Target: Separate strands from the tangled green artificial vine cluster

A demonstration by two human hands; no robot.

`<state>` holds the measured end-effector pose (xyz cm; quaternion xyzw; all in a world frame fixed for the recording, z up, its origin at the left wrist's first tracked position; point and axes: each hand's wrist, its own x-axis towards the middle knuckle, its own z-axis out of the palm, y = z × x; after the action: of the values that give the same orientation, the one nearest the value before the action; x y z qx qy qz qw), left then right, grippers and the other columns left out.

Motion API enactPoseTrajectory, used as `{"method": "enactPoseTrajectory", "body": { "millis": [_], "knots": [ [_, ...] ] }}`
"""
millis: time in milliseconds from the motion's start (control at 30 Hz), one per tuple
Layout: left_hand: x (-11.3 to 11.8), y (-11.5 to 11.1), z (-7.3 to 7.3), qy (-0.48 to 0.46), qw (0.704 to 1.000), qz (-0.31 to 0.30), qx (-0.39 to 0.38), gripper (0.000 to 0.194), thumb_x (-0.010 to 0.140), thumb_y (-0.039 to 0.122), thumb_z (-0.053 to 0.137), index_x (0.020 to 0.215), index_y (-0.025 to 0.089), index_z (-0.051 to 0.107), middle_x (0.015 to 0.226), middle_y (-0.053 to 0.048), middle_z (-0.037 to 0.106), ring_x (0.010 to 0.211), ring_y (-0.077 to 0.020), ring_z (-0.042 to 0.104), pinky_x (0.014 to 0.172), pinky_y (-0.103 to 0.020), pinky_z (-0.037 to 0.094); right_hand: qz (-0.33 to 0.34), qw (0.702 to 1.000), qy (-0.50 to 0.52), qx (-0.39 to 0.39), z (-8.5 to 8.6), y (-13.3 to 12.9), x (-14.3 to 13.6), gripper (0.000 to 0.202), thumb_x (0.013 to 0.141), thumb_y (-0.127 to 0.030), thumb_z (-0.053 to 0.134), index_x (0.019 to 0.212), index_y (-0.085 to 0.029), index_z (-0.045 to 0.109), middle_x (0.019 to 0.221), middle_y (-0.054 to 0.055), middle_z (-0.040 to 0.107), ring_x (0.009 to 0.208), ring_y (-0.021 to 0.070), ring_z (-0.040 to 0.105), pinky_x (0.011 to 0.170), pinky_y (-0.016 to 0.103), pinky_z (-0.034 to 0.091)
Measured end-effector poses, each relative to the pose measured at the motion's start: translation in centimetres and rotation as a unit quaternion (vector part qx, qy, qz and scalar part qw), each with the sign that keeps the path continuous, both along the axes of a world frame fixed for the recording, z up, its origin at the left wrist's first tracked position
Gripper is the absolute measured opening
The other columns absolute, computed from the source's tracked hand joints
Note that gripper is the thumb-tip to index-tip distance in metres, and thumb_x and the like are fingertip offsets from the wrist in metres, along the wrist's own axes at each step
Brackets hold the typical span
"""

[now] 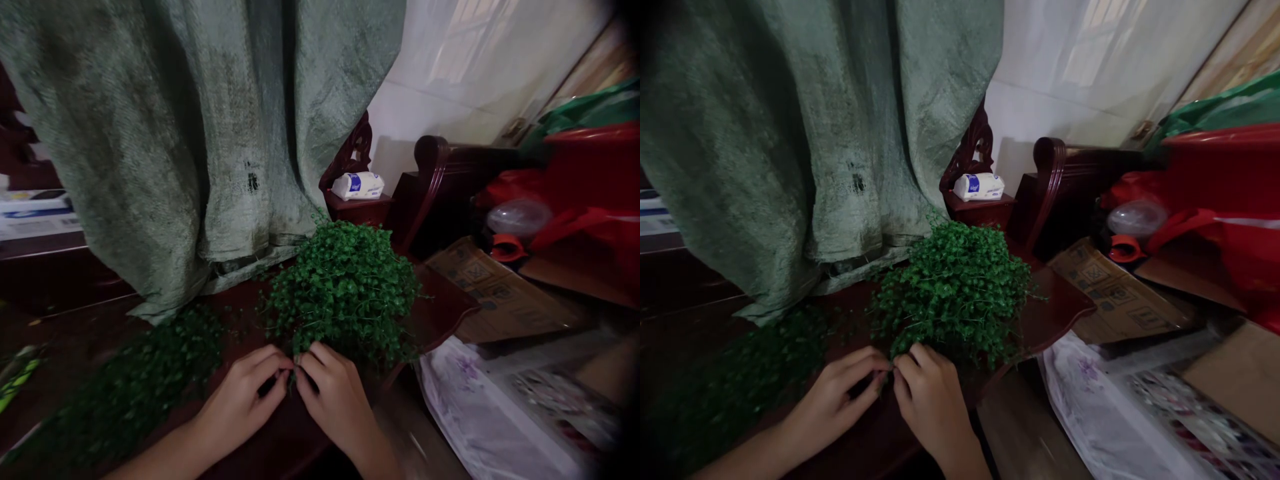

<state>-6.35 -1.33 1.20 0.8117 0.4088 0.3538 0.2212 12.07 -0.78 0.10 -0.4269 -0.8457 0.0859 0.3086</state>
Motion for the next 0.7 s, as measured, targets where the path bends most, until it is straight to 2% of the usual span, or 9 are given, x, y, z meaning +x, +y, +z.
{"method": "enactPoseTrajectory", "body": {
  "millis": [200,467,600,700],
  "knots": [
    [0.04,0.08,-0.21,-0.003,1.000,0.002,-0.013,0.010,0.090,0.015,0.052,0.088,0.020,0.060,0.076,0.001,0.060,0.068,-0.0139,0.060,0.062,-0.023,0.048,0.021,0.999,0.014,-0.032,0.24,-0.29,0.13,0.015,0.093,-0.011,0.049,0.084,-0.022,0.055,0.082,0.000,0.054,0.074,0.0156,0.058,0.067,0.026,0.043],
    [0.15,-0.61,-0.21,0.073,0.996,-0.046,0.024,0.016,0.094,0.009,0.044,0.092,0.022,0.054,0.081,0.000,0.062,0.074,-0.0159,0.061,0.066,-0.025,0.048,0.040,0.999,-0.023,-0.008,-0.09,-0.41,0.06,0.015,0.078,-0.006,0.055,0.082,-0.021,0.055,0.082,0.002,0.059,0.077,0.0196,0.060,0.069,0.030,0.048],
    [0.08,-0.71,-0.32,0.076,0.996,-0.044,0.016,0.017,0.094,0.008,0.044,0.096,0.022,0.053,0.083,0.000,0.062,0.076,-0.0158,0.062,0.068,-0.026,0.048,0.046,0.999,-0.014,0.004,-0.31,-0.54,0.24,0.013,0.082,-0.008,0.053,0.082,-0.021,0.055,0.081,0.002,0.059,0.075,0.0195,0.060,0.067,0.030,0.048],
    [0.08,-0.73,-0.38,0.082,0.996,-0.021,0.018,0.013,0.093,0.011,0.046,0.094,0.022,0.052,0.084,0.000,0.062,0.076,-0.0172,0.062,0.067,-0.027,0.048,0.057,0.998,0.032,-0.010,-0.49,-0.79,0.53,0.013,0.086,-0.010,0.049,0.088,-0.021,0.056,0.084,0.002,0.059,0.078,0.0186,0.061,0.071,0.030,0.049]
  ]
}}
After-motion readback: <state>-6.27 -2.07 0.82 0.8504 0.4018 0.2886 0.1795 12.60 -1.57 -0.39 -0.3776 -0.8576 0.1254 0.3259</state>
